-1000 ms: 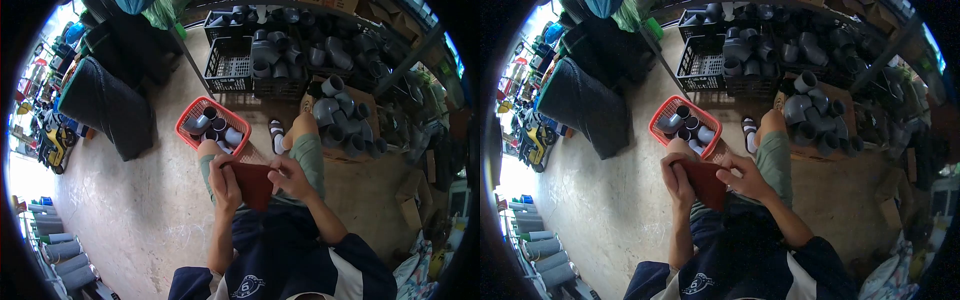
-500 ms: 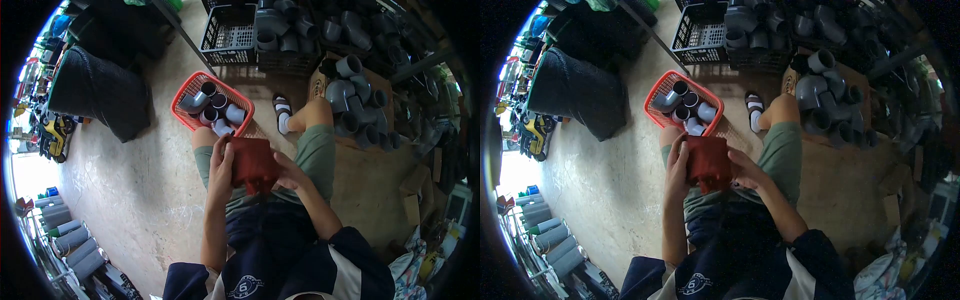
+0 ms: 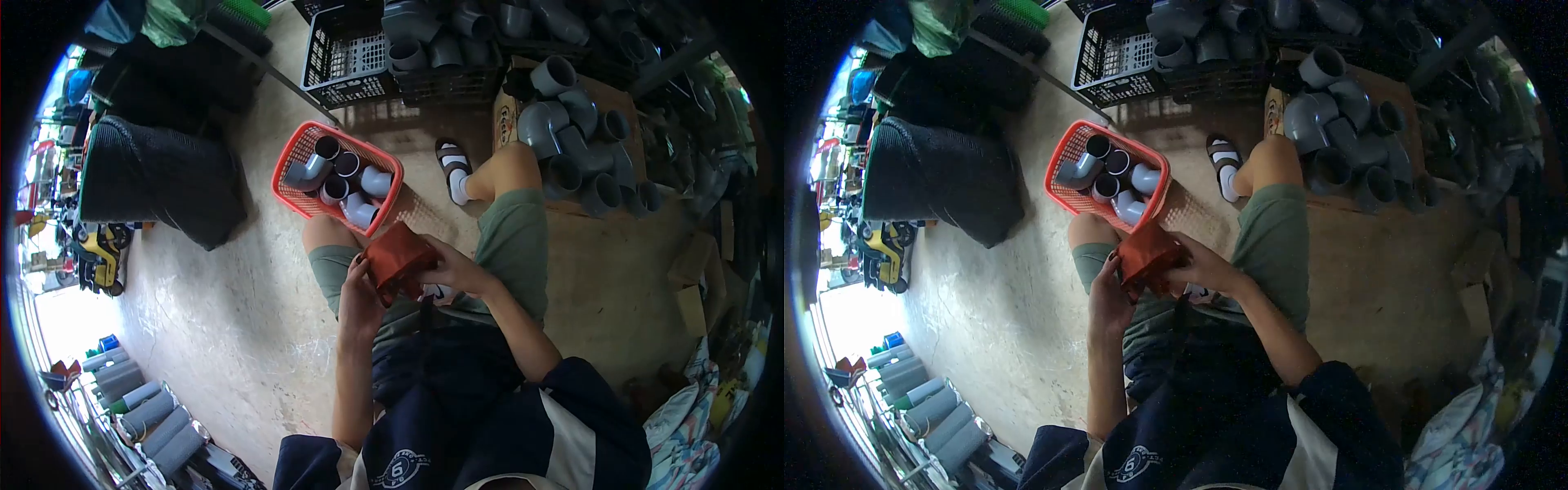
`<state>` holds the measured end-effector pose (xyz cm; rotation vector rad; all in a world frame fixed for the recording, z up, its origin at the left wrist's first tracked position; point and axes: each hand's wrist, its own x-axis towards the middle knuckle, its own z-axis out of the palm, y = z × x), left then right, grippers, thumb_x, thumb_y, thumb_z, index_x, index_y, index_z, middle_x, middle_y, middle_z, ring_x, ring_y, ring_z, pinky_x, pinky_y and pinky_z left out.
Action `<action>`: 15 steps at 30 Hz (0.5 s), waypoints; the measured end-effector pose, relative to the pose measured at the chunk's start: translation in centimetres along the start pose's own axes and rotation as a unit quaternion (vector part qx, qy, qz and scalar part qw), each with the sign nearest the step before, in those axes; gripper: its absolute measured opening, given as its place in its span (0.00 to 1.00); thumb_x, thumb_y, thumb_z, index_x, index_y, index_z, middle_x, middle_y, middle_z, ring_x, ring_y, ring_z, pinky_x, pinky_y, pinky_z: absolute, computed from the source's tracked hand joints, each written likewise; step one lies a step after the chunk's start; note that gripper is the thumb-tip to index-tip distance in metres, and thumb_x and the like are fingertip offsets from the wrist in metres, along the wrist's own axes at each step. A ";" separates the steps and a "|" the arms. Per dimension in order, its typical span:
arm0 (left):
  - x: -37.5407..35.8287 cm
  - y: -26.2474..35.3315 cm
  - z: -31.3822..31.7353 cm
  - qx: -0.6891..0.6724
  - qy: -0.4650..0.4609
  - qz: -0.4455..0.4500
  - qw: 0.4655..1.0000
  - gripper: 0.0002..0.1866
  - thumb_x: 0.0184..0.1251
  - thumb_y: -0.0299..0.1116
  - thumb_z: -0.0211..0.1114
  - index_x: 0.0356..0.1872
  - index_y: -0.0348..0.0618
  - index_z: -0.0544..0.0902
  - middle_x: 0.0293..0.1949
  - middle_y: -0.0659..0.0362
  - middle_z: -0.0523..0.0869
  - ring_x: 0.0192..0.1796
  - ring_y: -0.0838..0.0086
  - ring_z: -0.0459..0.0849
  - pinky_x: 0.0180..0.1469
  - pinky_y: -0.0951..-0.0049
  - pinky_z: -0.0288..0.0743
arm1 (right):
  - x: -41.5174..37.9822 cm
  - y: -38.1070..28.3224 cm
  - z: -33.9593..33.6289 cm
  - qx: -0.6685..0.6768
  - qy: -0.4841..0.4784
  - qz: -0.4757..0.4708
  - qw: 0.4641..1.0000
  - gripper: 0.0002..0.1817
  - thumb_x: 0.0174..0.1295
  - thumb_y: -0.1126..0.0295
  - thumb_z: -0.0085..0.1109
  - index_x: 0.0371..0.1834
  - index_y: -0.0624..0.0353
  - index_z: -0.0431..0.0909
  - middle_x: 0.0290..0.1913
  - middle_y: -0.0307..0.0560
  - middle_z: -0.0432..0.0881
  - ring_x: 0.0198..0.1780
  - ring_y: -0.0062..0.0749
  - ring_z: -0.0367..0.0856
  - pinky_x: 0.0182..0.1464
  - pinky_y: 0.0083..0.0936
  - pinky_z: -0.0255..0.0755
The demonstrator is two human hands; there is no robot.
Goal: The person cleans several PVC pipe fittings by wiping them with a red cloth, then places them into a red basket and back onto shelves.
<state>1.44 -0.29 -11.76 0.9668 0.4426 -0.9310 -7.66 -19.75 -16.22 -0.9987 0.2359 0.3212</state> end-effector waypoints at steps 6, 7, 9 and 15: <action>-1.1 0.3 2.0 0.076 0.081 0.067 0.992 0.15 0.78 0.35 0.55 0.61 0.47 0.70 0.52 0.54 0.83 0.46 0.69 0.86 0.42 0.72 0.81 | 0.2 0.1 0.0 -0.245 0.088 -0.243 0.934 0.40 0.59 0.78 0.60 0.77 0.54 0.60 0.66 0.55 0.71 0.65 0.40 0.75 0.69 0.35 0.68; -1.7 0.4 2.9 0.127 0.093 0.111 0.981 0.15 0.77 0.34 0.57 0.60 0.46 0.70 0.52 0.52 0.83 0.46 0.68 0.86 0.44 0.72 0.82 | 0.0 -0.3 0.1 -0.359 0.119 -0.299 0.876 0.39 0.59 0.78 0.59 0.77 0.54 0.60 0.66 0.57 0.71 0.64 0.42 0.75 0.68 0.35 0.69; -1.7 0.1 3.6 0.255 0.096 0.203 0.941 0.17 0.75 0.30 0.60 0.60 0.43 0.68 0.52 0.49 0.82 0.46 0.68 0.87 0.45 0.71 0.84 | -0.3 -0.5 0.2 -0.391 0.098 -0.332 0.853 0.39 0.59 0.75 0.62 0.77 0.53 0.61 0.70 0.57 0.66 0.67 0.44 0.72 0.71 0.36 0.67; -1.6 -1.5 5.2 0.410 0.012 0.253 0.876 0.27 0.71 0.27 0.65 0.67 0.40 0.63 0.55 0.50 0.80 0.56 0.66 0.83 0.54 0.72 0.82 | -0.9 -1.2 1.9 -0.228 0.037 -0.209 0.950 0.39 0.58 0.64 0.72 0.73 0.58 0.66 0.65 0.54 0.75 0.65 0.44 0.76 0.68 0.35 0.70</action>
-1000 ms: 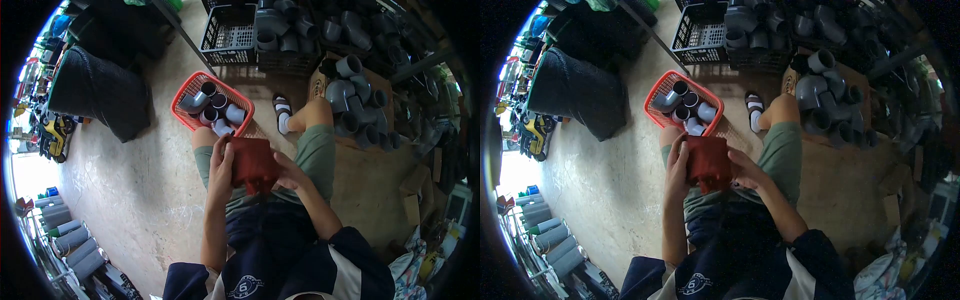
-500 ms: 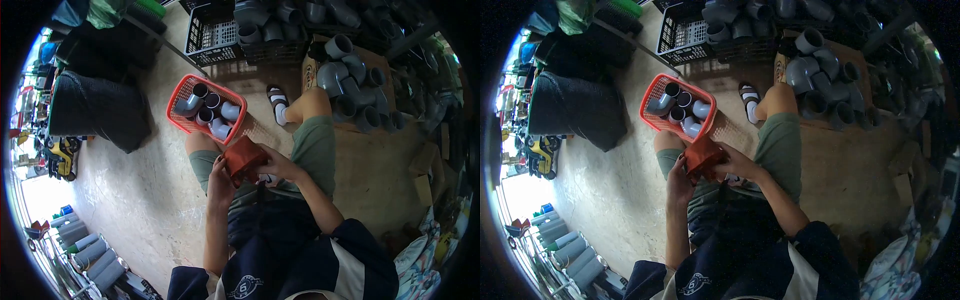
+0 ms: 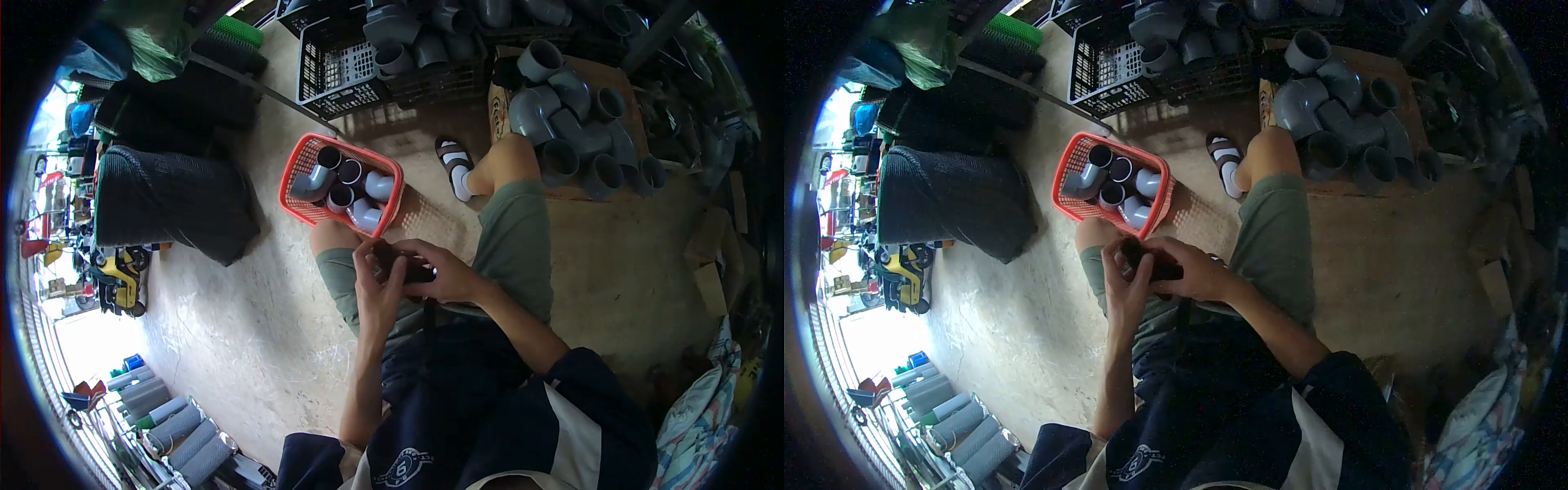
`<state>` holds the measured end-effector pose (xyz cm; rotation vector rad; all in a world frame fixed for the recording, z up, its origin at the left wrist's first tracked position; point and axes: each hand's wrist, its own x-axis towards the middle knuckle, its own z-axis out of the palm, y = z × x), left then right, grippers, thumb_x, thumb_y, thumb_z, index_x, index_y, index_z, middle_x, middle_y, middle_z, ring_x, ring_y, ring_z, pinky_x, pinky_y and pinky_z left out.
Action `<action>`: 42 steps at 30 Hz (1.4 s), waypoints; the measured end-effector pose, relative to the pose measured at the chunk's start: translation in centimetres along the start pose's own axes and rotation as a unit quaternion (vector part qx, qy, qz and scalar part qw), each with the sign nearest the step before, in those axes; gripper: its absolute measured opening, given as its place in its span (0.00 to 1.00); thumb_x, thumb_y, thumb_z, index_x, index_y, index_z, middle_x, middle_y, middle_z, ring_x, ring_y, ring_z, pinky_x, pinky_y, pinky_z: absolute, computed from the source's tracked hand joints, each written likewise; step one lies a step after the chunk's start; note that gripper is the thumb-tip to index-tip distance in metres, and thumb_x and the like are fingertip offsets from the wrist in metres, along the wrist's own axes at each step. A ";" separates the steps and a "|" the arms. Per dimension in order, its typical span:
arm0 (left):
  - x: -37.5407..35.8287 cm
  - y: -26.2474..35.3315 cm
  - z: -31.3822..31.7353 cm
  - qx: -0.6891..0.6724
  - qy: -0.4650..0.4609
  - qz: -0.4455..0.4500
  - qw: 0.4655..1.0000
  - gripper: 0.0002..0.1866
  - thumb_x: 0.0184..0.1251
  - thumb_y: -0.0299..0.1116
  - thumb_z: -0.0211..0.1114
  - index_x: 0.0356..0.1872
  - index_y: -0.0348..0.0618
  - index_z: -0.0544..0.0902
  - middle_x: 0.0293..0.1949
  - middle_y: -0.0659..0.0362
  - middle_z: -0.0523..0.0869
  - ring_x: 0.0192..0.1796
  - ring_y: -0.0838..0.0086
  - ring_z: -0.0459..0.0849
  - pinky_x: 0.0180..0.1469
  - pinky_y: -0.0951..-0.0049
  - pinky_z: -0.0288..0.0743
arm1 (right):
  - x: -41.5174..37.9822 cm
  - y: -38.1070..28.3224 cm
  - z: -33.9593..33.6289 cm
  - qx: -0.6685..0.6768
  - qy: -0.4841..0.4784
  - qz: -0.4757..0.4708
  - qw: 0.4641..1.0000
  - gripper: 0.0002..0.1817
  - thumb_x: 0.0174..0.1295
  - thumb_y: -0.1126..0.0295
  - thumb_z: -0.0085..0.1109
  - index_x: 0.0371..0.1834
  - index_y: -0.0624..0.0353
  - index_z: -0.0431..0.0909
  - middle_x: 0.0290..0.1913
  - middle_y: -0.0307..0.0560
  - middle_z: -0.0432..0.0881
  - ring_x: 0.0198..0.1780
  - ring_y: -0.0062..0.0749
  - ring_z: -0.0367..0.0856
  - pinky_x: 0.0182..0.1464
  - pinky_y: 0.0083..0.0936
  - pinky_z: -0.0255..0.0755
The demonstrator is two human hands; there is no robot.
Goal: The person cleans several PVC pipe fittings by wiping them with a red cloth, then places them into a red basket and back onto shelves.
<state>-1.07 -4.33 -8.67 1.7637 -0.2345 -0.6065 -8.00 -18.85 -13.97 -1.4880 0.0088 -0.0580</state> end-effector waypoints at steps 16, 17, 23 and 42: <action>1.1 -0.5 -6.5 0.221 -0.025 0.040 0.974 0.16 0.61 0.21 0.59 0.50 0.34 0.82 0.39 0.53 0.86 0.38 0.75 0.85 0.41 0.74 0.78 | 0.3 -1.9 -4.9 0.006 0.084 0.049 0.995 0.13 0.60 0.78 0.60 0.49 0.65 0.81 0.47 0.46 0.87 0.51 0.29 0.85 0.57 0.26 0.76; 1.1 0.2 -6.8 0.250 -0.026 0.072 0.965 0.16 0.61 0.20 0.59 0.50 0.34 0.82 0.39 0.52 0.86 0.37 0.75 0.85 0.39 0.73 0.78 | 0.7 -3.0 -5.2 -0.027 0.073 0.037 0.996 0.13 0.59 0.78 0.62 0.48 0.64 0.82 0.47 0.46 0.87 0.50 0.31 0.85 0.57 0.27 0.76; 2.1 3.9 -7.8 0.322 0.019 0.241 0.915 0.12 0.65 0.18 0.60 0.49 0.35 0.82 0.38 0.52 0.85 0.37 0.70 0.86 0.39 0.73 0.78 | 5.1 -8.7 -8.4 -0.051 -0.036 -0.002 0.998 0.13 0.58 0.74 0.70 0.48 0.59 0.86 0.44 0.44 0.88 0.47 0.28 0.86 0.55 0.25 0.77; 7.1 -0.8 -9.0 -0.007 0.075 0.102 0.992 0.22 0.84 0.51 0.43 0.48 0.41 0.74 0.46 0.55 0.80 0.45 0.74 0.79 0.50 0.74 0.75 | 8.1 0.3 -7.4 0.486 -0.056 0.137 0.861 0.28 0.77 0.60 0.53 0.77 0.53 0.61 0.67 0.47 0.75 0.67 0.36 0.75 0.69 0.35 0.71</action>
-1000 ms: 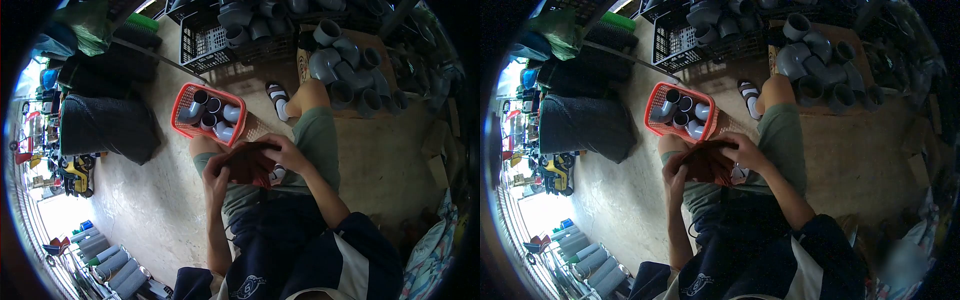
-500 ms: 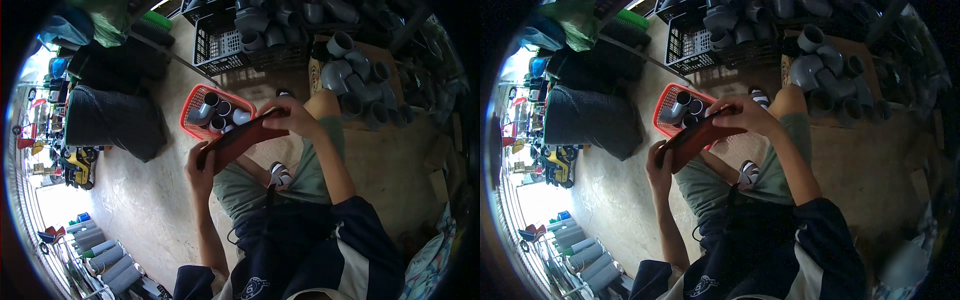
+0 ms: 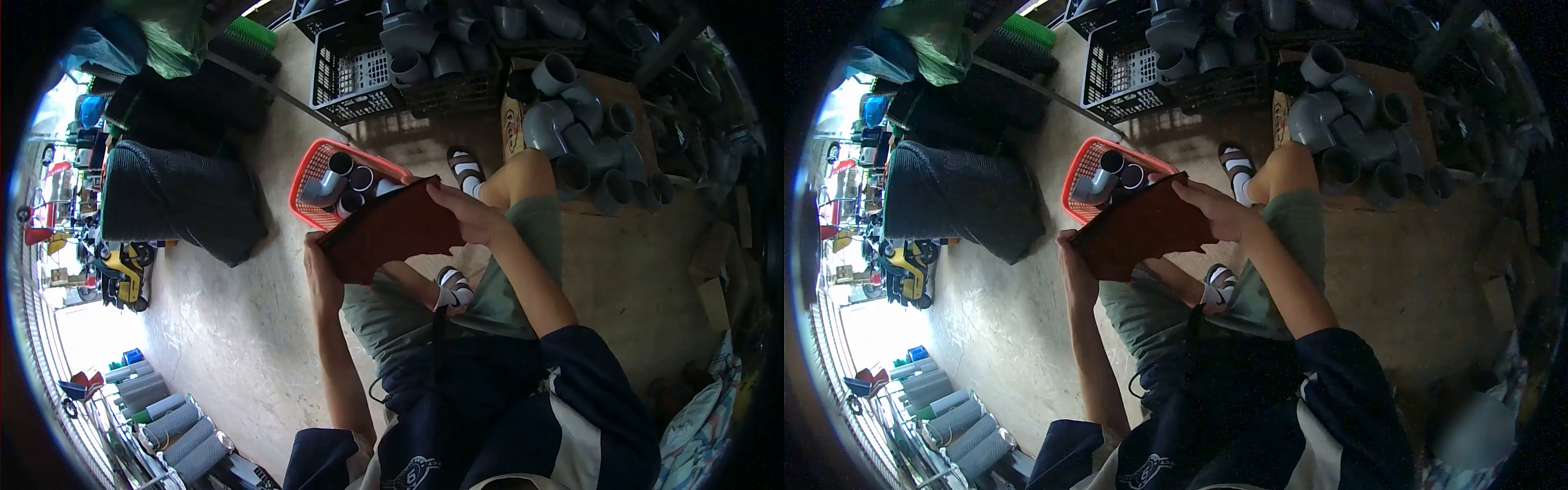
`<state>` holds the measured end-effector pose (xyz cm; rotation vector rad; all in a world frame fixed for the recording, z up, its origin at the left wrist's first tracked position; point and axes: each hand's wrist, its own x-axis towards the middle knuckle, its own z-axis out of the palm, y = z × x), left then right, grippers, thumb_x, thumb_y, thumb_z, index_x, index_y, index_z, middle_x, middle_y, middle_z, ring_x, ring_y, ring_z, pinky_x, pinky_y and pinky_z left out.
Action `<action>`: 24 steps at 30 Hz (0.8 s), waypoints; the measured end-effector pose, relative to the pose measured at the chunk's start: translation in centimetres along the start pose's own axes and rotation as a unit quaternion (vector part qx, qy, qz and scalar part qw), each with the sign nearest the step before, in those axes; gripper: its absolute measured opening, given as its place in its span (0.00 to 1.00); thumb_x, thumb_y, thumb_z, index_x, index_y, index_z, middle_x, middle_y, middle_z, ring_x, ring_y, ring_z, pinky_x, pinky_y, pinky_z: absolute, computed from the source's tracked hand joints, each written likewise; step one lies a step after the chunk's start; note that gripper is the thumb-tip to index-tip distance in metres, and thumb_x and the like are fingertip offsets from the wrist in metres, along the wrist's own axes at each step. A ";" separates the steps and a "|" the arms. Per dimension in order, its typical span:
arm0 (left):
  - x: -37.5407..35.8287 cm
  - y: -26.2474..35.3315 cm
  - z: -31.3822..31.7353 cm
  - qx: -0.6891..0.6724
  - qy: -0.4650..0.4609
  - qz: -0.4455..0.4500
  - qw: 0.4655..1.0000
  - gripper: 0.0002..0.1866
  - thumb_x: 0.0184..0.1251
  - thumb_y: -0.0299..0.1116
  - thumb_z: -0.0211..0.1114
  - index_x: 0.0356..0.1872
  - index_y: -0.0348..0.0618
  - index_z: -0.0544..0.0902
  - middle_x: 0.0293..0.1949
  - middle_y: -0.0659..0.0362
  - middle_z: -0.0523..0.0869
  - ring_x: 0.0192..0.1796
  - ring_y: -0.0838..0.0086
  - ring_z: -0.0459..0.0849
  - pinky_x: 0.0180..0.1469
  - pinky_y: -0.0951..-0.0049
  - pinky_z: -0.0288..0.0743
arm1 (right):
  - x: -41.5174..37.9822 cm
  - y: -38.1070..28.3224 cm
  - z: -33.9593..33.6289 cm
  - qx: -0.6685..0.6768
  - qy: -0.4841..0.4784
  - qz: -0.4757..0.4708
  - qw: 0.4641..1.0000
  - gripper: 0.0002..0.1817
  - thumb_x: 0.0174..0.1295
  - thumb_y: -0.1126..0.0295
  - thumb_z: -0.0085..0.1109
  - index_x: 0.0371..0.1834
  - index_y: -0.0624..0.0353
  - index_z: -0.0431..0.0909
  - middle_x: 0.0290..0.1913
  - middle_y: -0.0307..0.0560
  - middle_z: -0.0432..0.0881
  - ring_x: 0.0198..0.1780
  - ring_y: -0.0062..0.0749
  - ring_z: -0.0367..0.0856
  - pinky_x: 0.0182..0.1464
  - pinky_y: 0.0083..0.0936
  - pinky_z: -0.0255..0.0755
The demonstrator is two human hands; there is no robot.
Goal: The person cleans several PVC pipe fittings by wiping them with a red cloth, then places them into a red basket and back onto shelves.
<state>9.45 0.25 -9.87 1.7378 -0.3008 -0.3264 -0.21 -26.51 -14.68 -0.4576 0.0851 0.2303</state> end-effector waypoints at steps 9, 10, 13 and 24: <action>-1.4 -1.4 -1.4 -0.165 -0.127 -0.136 0.969 0.17 0.77 0.26 0.55 0.64 0.43 0.72 0.62 0.52 0.77 0.63 0.66 0.78 0.63 0.65 0.78 | -1.0 -0.2 -1.7 -0.209 0.042 0.044 0.976 0.26 0.74 0.71 0.54 0.75 0.55 0.64 0.65 0.46 0.76 0.66 0.31 0.75 0.69 0.30 0.69; -1.0 -3.0 -1.8 -0.175 -0.132 -0.159 0.963 0.18 0.77 0.26 0.54 0.65 0.43 0.72 0.63 0.52 0.76 0.64 0.66 0.78 0.63 0.65 0.77 | -1.0 -0.3 -2.2 -0.213 0.040 0.082 0.973 0.25 0.74 0.71 0.53 0.74 0.56 0.65 0.64 0.46 0.77 0.66 0.30 0.76 0.69 0.29 0.69; -1.3 -5.5 -1.5 -0.215 -0.102 -0.148 0.960 0.17 0.77 0.25 0.52 0.64 0.41 0.73 0.63 0.53 0.76 0.64 0.66 0.77 0.65 0.65 0.74 | -0.9 -0.1 -1.9 -0.241 0.038 0.099 0.965 0.24 0.74 0.70 0.54 0.72 0.58 0.68 0.62 0.45 0.79 0.64 0.29 0.77 0.68 0.27 0.69; 0.2 -6.7 -0.4 0.096 -0.078 -0.017 0.992 0.19 0.82 0.34 0.47 0.68 0.40 0.71 0.62 0.53 0.75 0.63 0.67 0.74 0.68 0.70 0.66 | -1.7 -1.2 -2.4 -0.260 0.139 0.062 0.954 0.35 0.73 0.66 0.58 0.80 0.57 0.56 0.71 0.48 0.70 0.70 0.29 0.71 0.70 0.25 0.65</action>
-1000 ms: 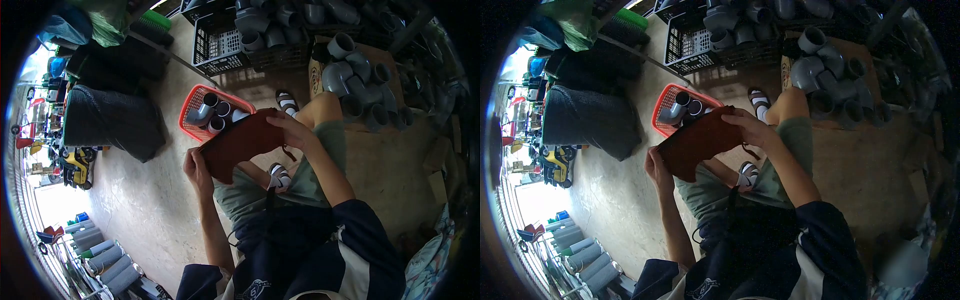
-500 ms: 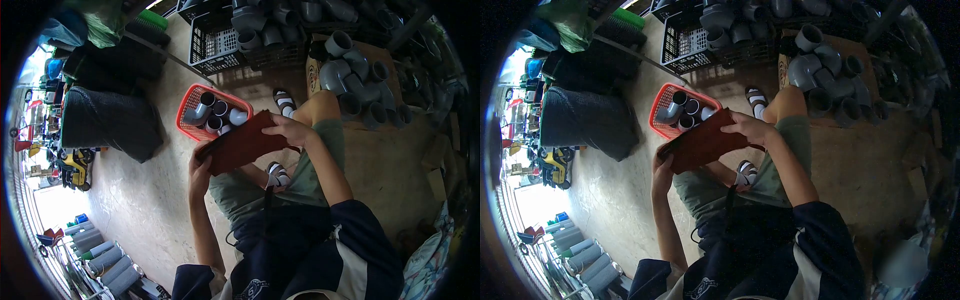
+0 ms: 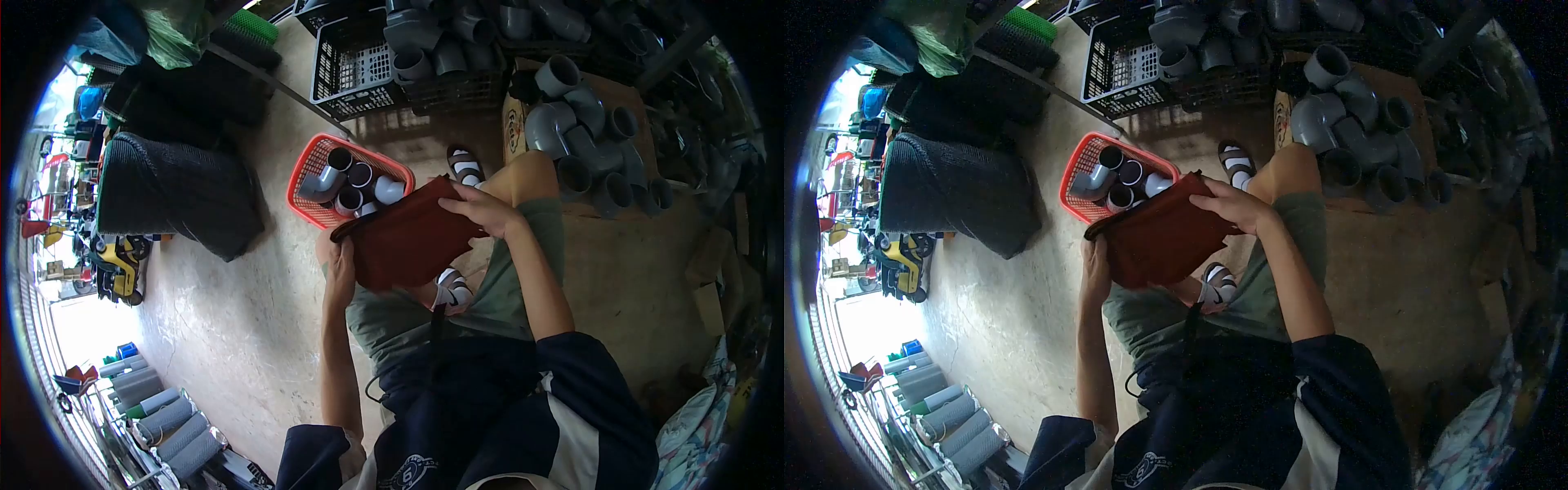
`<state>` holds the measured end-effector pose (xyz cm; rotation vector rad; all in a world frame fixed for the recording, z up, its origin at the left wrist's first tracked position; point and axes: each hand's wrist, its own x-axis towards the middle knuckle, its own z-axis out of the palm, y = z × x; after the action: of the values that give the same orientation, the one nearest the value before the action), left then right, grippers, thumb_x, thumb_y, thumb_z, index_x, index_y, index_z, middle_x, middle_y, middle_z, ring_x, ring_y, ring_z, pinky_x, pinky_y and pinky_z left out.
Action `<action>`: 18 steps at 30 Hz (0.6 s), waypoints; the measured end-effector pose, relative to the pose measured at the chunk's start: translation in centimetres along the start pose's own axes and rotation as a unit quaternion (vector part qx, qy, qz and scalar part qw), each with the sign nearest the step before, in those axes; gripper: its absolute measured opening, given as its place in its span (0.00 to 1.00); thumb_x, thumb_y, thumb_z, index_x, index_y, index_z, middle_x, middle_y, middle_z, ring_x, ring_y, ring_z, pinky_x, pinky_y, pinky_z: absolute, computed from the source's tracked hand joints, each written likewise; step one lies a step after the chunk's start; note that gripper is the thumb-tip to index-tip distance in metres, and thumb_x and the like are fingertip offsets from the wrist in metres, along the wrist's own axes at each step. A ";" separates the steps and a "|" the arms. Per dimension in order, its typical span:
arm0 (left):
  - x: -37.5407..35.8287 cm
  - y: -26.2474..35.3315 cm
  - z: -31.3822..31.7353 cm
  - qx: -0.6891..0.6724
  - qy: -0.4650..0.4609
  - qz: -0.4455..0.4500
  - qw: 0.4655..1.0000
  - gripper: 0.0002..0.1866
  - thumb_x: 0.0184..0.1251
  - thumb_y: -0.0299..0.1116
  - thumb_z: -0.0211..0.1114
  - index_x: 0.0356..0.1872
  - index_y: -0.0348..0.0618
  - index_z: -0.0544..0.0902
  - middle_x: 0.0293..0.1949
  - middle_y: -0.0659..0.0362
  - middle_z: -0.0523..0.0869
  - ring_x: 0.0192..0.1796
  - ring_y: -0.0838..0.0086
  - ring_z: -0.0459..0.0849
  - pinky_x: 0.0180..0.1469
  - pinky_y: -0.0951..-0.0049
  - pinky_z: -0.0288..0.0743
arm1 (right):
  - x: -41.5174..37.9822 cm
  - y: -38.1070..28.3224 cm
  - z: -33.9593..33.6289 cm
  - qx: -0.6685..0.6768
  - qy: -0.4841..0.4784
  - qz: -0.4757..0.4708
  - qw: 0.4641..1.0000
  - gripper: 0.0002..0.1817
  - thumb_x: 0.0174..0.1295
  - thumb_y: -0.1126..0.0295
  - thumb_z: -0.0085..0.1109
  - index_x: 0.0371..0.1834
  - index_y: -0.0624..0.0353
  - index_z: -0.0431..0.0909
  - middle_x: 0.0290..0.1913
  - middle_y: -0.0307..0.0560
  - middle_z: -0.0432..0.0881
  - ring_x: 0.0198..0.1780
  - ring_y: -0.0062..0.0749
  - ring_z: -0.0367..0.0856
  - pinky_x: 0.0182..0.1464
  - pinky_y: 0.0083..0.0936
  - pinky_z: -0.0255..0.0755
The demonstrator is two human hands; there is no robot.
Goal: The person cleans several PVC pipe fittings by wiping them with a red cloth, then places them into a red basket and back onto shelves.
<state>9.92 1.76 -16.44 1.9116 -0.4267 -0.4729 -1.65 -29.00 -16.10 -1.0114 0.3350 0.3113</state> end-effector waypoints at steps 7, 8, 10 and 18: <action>-0.8 -0.7 0.7 -0.324 -0.059 -0.239 0.913 0.29 0.80 0.35 0.55 0.76 0.44 0.58 0.69 0.54 0.72 0.68 0.68 0.73 0.70 0.66 0.69 | 0.9 2.1 -1.0 -0.119 0.062 -0.097 0.986 0.42 0.66 0.75 0.60 0.82 0.59 0.50 0.77 0.55 0.61 0.75 0.33 0.63 0.74 0.30 0.59; -0.8 -1.0 0.4 -0.324 -0.065 -0.240 0.913 0.31 0.78 0.32 0.57 0.77 0.44 0.57 0.69 0.53 0.71 0.68 0.68 0.73 0.70 0.66 0.70 | 0.7 1.6 -0.6 -0.125 0.067 -0.130 0.981 0.43 0.65 0.77 0.60 0.82 0.59 0.49 0.77 0.54 0.61 0.75 0.33 0.63 0.74 0.30 0.60; -1.1 0.4 -0.2 -0.284 -0.087 -0.263 0.918 0.34 0.74 0.27 0.61 0.77 0.46 0.56 0.71 0.52 0.69 0.70 0.66 0.71 0.68 0.65 0.72 | -0.1 -0.2 0.5 -0.150 0.039 -0.133 0.979 0.41 0.63 0.79 0.58 0.81 0.59 0.52 0.77 0.51 0.62 0.75 0.34 0.64 0.73 0.29 0.60; -2.3 1.2 -0.5 -0.165 0.049 -0.147 0.974 0.39 0.66 0.20 0.66 0.76 0.46 0.59 0.65 0.50 0.75 0.62 0.64 0.80 0.65 0.65 0.74 | 1.2 0.4 -0.2 -0.120 -0.044 -0.135 0.983 0.28 0.62 0.80 0.59 0.68 0.58 0.73 0.68 0.44 0.75 0.70 0.29 0.70 0.68 0.28 0.67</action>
<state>8.12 2.81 -14.87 1.6690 0.0052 -0.5993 -0.77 -28.89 -16.95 -1.2609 0.0783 0.1517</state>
